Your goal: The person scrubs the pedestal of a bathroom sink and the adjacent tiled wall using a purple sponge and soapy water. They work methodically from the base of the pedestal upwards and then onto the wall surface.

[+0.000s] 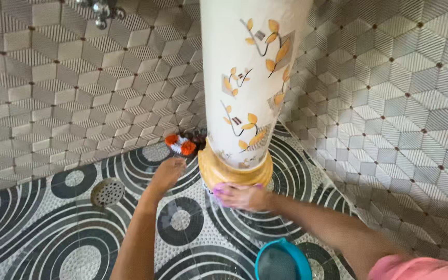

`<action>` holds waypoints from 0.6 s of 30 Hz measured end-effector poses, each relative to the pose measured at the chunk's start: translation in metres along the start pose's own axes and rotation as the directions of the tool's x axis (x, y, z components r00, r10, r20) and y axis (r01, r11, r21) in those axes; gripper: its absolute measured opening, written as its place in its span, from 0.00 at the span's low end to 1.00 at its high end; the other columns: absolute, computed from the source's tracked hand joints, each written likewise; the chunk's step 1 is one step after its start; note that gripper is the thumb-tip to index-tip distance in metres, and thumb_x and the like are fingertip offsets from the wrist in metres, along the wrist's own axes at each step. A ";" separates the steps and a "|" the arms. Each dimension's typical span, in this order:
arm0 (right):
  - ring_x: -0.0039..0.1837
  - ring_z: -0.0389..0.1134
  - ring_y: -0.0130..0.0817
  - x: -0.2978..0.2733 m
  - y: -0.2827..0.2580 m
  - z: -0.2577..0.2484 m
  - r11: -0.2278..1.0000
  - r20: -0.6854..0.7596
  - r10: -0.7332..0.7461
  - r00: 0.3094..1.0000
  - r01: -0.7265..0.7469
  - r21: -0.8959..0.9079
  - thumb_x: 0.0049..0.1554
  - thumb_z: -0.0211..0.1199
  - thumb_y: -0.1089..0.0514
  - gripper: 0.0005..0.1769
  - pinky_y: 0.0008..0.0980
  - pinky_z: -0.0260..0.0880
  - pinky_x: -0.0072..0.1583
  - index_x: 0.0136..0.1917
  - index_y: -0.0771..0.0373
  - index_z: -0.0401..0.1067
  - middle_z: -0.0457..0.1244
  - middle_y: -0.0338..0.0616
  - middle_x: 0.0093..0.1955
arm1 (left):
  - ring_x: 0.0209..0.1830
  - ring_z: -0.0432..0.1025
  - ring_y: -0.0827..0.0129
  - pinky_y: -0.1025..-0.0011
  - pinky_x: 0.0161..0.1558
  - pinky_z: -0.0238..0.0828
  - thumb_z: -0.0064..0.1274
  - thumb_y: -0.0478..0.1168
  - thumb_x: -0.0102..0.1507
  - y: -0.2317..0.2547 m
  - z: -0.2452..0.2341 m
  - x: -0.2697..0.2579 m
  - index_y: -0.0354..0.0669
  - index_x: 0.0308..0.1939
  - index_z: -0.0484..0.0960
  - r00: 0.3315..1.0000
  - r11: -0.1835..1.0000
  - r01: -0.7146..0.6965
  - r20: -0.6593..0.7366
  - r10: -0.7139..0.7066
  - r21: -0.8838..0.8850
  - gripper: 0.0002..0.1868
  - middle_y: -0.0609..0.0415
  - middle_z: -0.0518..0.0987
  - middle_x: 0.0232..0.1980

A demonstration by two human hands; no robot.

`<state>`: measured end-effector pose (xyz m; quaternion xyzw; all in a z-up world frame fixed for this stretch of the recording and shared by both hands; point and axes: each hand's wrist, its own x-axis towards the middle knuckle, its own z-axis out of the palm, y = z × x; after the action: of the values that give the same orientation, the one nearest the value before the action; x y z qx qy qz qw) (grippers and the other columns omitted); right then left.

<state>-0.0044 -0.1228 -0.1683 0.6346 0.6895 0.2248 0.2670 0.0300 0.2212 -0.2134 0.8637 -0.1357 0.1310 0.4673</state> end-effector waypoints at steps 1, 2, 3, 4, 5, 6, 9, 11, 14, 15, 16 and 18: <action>0.84 0.45 0.47 -0.012 0.002 -0.003 0.991 -0.053 -0.004 0.999 0.011 0.137 0.55 0.51 0.46 0.38 0.53 0.37 0.81 0.77 0.61 0.59 0.50 0.50 0.82 | 0.42 0.77 0.57 0.63 0.45 0.72 0.52 0.44 0.65 0.004 -0.002 0.004 0.36 0.48 0.84 0.985 0.984 0.172 0.024 -0.171 -0.044 0.15 0.45 0.85 0.43; 0.84 0.45 0.46 -0.019 0.006 -0.006 0.962 -0.105 0.000 0.994 0.028 0.270 0.56 0.51 0.45 0.39 0.54 0.37 0.81 0.78 0.61 0.58 0.50 0.51 0.83 | 0.38 0.76 0.57 0.61 0.41 0.71 0.52 0.43 0.64 0.010 -0.002 0.003 0.36 0.50 0.84 0.940 0.937 0.339 0.057 -0.335 -0.084 0.16 0.45 0.85 0.41; 0.85 0.45 0.45 -0.017 0.019 -0.009 0.918 -0.156 0.013 0.988 0.050 0.395 0.58 0.50 0.43 0.40 0.55 0.37 0.82 0.79 0.61 0.58 0.51 0.51 0.83 | 0.34 0.75 0.57 0.60 0.38 0.71 0.51 0.42 0.64 0.015 -0.005 0.006 0.37 0.51 0.83 0.870 0.862 0.493 0.096 -0.484 -0.116 0.16 0.46 0.85 0.40; 0.85 0.45 0.45 -0.011 0.029 -0.014 0.990 -0.081 0.059 0.995 -0.047 0.135 0.59 0.50 0.47 0.36 0.53 0.37 0.82 0.78 0.61 0.57 0.50 0.51 0.83 | 0.35 0.76 0.60 0.63 0.39 0.72 0.51 0.42 0.64 0.021 -0.004 0.015 0.35 0.52 0.82 0.901 0.886 0.434 0.068 -0.429 -0.163 0.17 0.47 0.85 0.40; 0.84 0.45 0.44 0.003 0.039 -0.020 0.984 -0.025 0.117 0.993 -0.119 -0.133 0.60 0.51 0.50 0.33 0.50 0.38 0.83 0.76 0.61 0.57 0.50 0.51 0.83 | 0.35 0.77 0.63 0.66 0.40 0.73 0.50 0.42 0.65 0.025 -0.004 0.018 0.34 0.52 0.81 0.924 0.901 0.380 0.037 -0.381 -0.209 0.17 0.48 0.86 0.40; 0.84 0.45 0.43 0.020 0.049 -0.026 0.904 0.013 0.187 0.982 -0.167 -0.395 0.62 0.52 0.54 0.29 0.48 0.38 0.83 0.75 0.62 0.56 0.50 0.51 0.83 | 0.36 0.78 0.65 0.69 0.41 0.75 0.50 0.42 0.65 0.027 -0.004 0.019 0.33 0.52 0.81 0.943 0.912 0.323 0.003 -0.333 -0.251 0.17 0.50 0.86 0.40; 0.79 0.50 0.55 0.086 0.078 -0.040 0.864 0.294 0.423 0.857 -0.284 -0.415 0.62 0.46 0.50 0.33 0.51 0.45 0.78 0.74 0.74 0.58 0.53 0.61 0.78 | 0.38 0.80 0.67 0.70 0.43 0.75 0.50 0.42 0.67 0.028 -0.001 0.024 0.32 0.53 0.81 0.941 0.915 0.322 -0.023 -0.337 -0.245 0.17 0.49 0.86 0.40; 0.80 0.48 0.55 0.116 0.087 -0.046 0.870 0.395 0.460 0.795 -0.313 -0.381 0.57 0.51 0.45 0.40 0.52 0.43 0.78 0.75 0.73 0.56 0.50 0.61 0.79 | 0.39 0.81 0.67 0.70 0.44 0.75 0.49 0.42 0.67 0.025 0.001 0.019 0.33 0.54 0.81 0.946 0.923 0.312 -0.020 -0.324 -0.226 0.18 0.49 0.87 0.40; 0.81 0.44 0.56 0.138 0.080 -0.052 0.939 0.505 0.345 0.791 -0.292 -0.184 0.49 0.60 0.38 0.52 0.53 0.41 0.79 0.76 0.72 0.52 0.46 0.61 0.80 | 0.41 0.81 0.68 0.71 0.46 0.76 0.51 0.42 0.65 0.022 -0.009 0.012 0.33 0.54 0.80 0.962 0.937 0.259 -0.027 -0.272 -0.235 0.18 0.49 0.87 0.41; 0.81 0.42 0.56 0.133 0.071 -0.056 0.964 0.552 0.254 0.794 -0.253 -0.078 0.46 0.63 0.36 0.56 0.53 0.40 0.79 0.76 0.71 0.51 0.45 0.61 0.81 | 0.41 0.81 0.68 0.71 0.46 0.76 0.52 0.42 0.64 0.023 -0.012 0.008 0.33 0.53 0.80 0.966 0.938 0.242 -0.029 -0.257 -0.249 0.18 0.49 0.87 0.41; 0.82 0.41 0.57 0.126 0.062 -0.060 0.973 0.594 0.161 0.788 -0.227 0.037 0.44 0.66 0.34 0.60 0.53 0.39 0.79 0.77 0.71 0.50 0.44 0.61 0.81 | 0.41 0.81 0.68 0.71 0.46 0.76 0.51 0.43 0.65 0.025 -0.017 0.006 0.33 0.53 0.81 0.960 0.936 0.264 -0.028 -0.278 -0.234 0.18 0.49 0.87 0.41; 0.82 0.38 0.57 0.105 0.041 -0.070 0.951 0.625 -0.022 0.781 -0.176 0.253 0.38 0.71 0.29 0.68 0.54 0.37 0.79 0.77 0.70 0.48 0.41 0.61 0.82 | 0.41 0.82 0.69 0.70 0.45 0.76 0.50 0.44 0.66 0.026 -0.029 0.002 0.35 0.53 0.82 0.946 0.930 0.311 -0.027 -0.323 -0.197 0.18 0.49 0.87 0.41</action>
<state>-0.0245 -0.0127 -0.0973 0.7338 0.5621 -0.0919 0.3704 0.0198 0.2318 -0.1768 0.8216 0.0074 0.0655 0.5663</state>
